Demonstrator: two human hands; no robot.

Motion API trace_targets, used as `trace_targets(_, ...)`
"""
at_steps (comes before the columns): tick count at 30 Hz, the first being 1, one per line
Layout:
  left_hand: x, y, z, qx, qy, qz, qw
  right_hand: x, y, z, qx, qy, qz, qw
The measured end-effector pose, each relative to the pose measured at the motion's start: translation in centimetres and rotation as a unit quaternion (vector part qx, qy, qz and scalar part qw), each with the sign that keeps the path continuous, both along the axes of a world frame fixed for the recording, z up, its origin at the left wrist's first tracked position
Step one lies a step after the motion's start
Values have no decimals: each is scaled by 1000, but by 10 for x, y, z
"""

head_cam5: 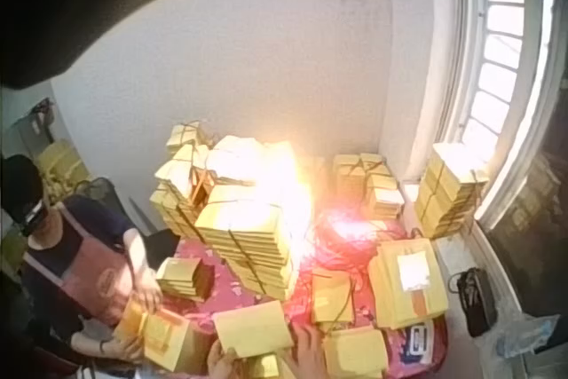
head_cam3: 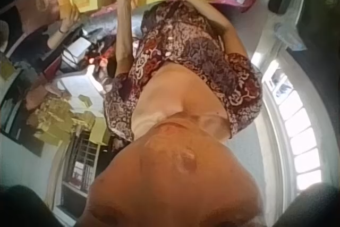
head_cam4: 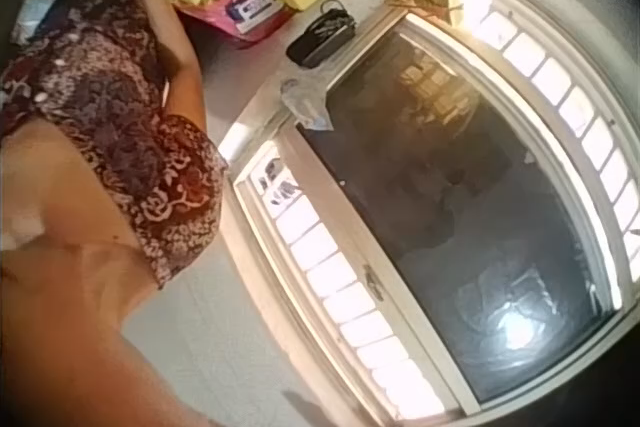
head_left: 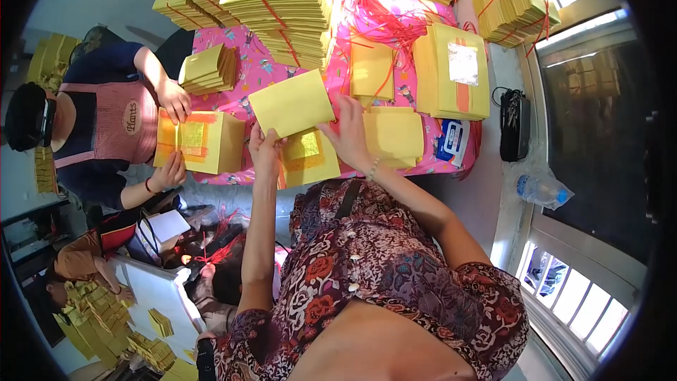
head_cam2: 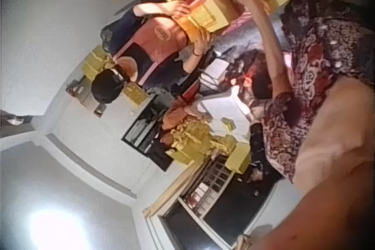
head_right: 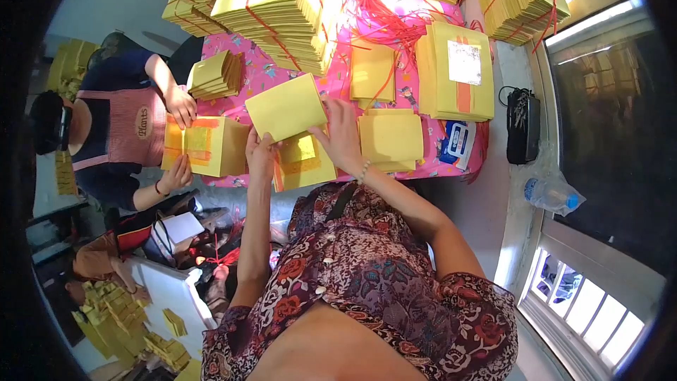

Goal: Stacking and bundling yellow paper products with red string.

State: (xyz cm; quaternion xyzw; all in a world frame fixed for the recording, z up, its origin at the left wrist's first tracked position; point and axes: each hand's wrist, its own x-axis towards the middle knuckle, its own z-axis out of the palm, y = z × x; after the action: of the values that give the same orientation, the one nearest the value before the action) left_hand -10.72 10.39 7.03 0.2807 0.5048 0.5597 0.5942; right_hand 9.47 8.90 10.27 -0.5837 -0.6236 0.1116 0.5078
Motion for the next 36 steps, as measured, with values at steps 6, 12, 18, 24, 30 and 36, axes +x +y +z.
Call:
trace_targets(6, 41, -16, 23, 28, -80, -64, 994, 46, -25, -20, -198, 358, 77, 909)
trace_targets(12, 90, -32, 10, 14, 35, -212, 976, 111, -64, -33, -203, 302, -38, 931)
trace_targets(18, 131, -37, -21, 36, 111, -303, 946, 152, -98, -56, -194, 238, -122, 944)
trace_targets(24, 144, -40, -36, 49, 221, -325, 918, 165, -110, -81, -252, 134, -174, 942)
trace_targets(30, 143, -45, -51, 72, 308, -279, 907, 157, -107, -83, -236, 61, -182, 953)
trace_targets(36, 146, -48, -35, 84, 388, -279, 874, 152, -102, -65, -288, -6, -171, 942)
